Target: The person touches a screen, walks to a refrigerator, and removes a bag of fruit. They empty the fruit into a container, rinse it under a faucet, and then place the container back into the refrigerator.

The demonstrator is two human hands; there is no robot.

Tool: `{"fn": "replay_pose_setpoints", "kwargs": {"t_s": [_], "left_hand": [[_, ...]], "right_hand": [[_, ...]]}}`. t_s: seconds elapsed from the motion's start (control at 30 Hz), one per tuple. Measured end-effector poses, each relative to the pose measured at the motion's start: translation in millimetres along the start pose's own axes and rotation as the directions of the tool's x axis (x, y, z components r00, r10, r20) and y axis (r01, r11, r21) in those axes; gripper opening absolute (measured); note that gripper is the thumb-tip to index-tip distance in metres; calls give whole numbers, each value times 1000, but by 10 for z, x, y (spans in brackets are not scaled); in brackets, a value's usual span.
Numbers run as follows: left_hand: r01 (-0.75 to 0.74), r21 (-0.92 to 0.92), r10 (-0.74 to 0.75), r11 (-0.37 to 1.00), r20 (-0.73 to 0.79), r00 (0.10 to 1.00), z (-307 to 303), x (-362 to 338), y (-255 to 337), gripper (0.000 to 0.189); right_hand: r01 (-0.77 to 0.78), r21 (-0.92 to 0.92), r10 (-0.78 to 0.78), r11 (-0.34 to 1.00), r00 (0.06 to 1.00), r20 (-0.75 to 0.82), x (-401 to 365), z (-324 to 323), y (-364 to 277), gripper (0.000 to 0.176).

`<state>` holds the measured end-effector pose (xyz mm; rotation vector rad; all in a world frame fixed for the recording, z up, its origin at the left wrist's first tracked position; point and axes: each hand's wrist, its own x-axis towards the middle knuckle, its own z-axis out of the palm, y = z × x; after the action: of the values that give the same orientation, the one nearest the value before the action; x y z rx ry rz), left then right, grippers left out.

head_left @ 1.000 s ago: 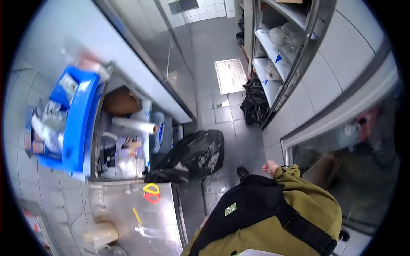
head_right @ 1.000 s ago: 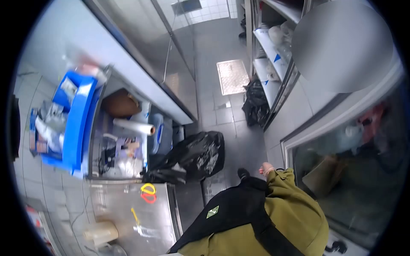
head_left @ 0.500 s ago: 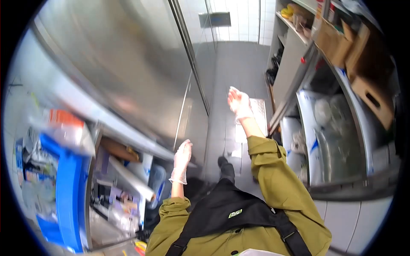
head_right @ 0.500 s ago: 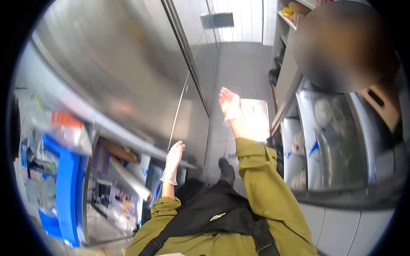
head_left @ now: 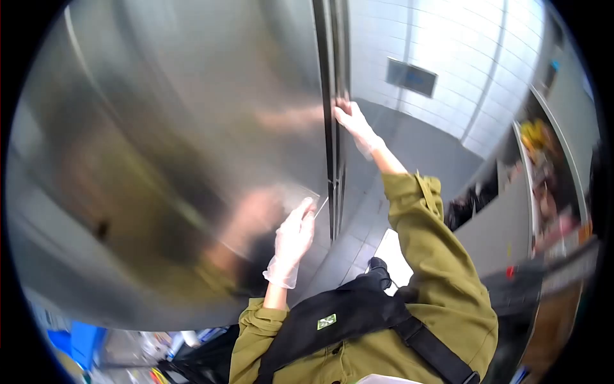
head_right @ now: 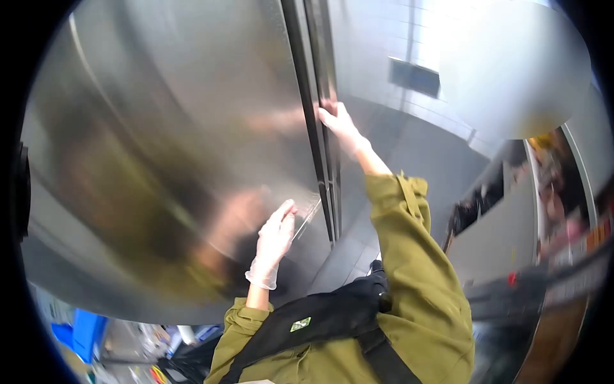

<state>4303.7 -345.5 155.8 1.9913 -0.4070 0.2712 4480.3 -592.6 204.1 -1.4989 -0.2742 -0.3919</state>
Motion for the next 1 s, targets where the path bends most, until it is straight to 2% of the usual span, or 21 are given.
{"fn": "replay_pose_setpoints", "kwargs": {"t_s": [0.03, 0.1, 0.13, 0.2, 0.3, 0.4, 0.43, 0.47, 0.5, 0.53, 0.6, 0.63, 0.67, 0.7, 0.77, 0.8, 0.83, 0.87, 0.9, 0.93, 1.0], "left_hand": [[40, -3, -40, 999, -75, 996, 102, 78, 13, 31], [167, -1, -163, 986, -236, 958, 429, 346, 103, 29], [137, 17, -124, 990, -325, 937, 639, 515, 220, 30], [6, 12, 0, 1000, -470, 883, 1065, 865, 286, 30], [102, 95, -11, 990, -678, 735, 1518, 1305, 409, 31], [236, 228, 37, 945, -789, 614, 1826, 1517, 417, 38], [267, 225, 36, 937, -823, 566, 1890, 1566, 356, 38], [251, 261, 94, 932, -844, 528, 1987, 1623, 352, 38], [239, 300, 151, 924, -857, 492, 2038, 1661, 316, 38], [274, 281, 123, 920, -869, 479, 2080, 1672, 270, 39], [260, 42, -83, 965, -888, 451, 2187, 1728, 103, 41], [204, -118, -198, 972, -879, 433, 2235, 1744, 29, 43], [240, -201, -284, 950, -876, 389, 2277, 1747, -24, 44], [347, -142, -271, 927, -894, 357, 2296, 1744, -34, 46], [258, -51, -149, 965, -914, 376, 2343, 1769, -44, 47], [286, -34, -133, 958, -934, 332, 2391, 1795, -31, 47], [429, 164, 23, 888, -949, 315, 2473, 1808, 23, 44], [452, 403, 268, 795, -904, 335, 2560, 1841, 44, 44], [465, 609, 491, 643, -793, 359, 2650, 1896, 62, 44], [340, 712, 557, 614, -696, 452, 2762, 2030, 128, 41], [71, 727, 465, 682, -508, 725, 2943, 2439, 1, 35]], "right_hand": [[40, 43, -44, 998, 994, 99, 22, -35, 73, 51], [48, -12, -47, 999, 995, 92, 44, -64, 99, 47], [47, 12, -48, 999, 996, 73, 48, -89, 132, 40], [-27, -238, 38, 971, 998, 42, -68, -339, 4, 33], [7, -333, 43, 943, 989, 144, -376, -1095, -76, 23], [-7, -316, 51, 949, 990, 130, -788, -2046, -226, 38], [-268, -373, 341, 888, 929, 145, -902, -2450, -347, 23], [-312, -186, 325, 932, 945, 42, -1094, -2834, -302, 23], [-431, -201, 437, 880, 899, -13, -1281, -3247, -377, 24], [-216, -22, 217, 976, 976, 25, -1495, -3685, 1, 36], [-70, 16, 72, 997, 956, -283, -1390, -3543, -629, 86], [-133, -168, 67, 977, 933, -354, -1352, -3671, -716, 97], [-236, -183, 92, 954, 814, -573, -1271, -3678, -789, 98], [-180, -259, -9, 949, 804, -594, -1355, -3899, -622, 96], [-136, -262, -78, 955, 738, -671, -1369, -4326, -380, 89], [-79, -62, -15, 995, 492, -870, -1179, -4342, -412, 84], [-12, -82, -68, 997, 436, -897, -1146, -4562, -284, 80], [52, -109, -120, 993, 378, -918, -1114, -4784, -154, 76], [98, -306, -309, 947, 535, -786, -1319, -5199, 83, 73], [126, -276, -302, 953, 496, -814, -1305, -5302, 96, 71], [198, -409, -447, 891, 544, -710, -1373, -5622, 172, 67]]}}
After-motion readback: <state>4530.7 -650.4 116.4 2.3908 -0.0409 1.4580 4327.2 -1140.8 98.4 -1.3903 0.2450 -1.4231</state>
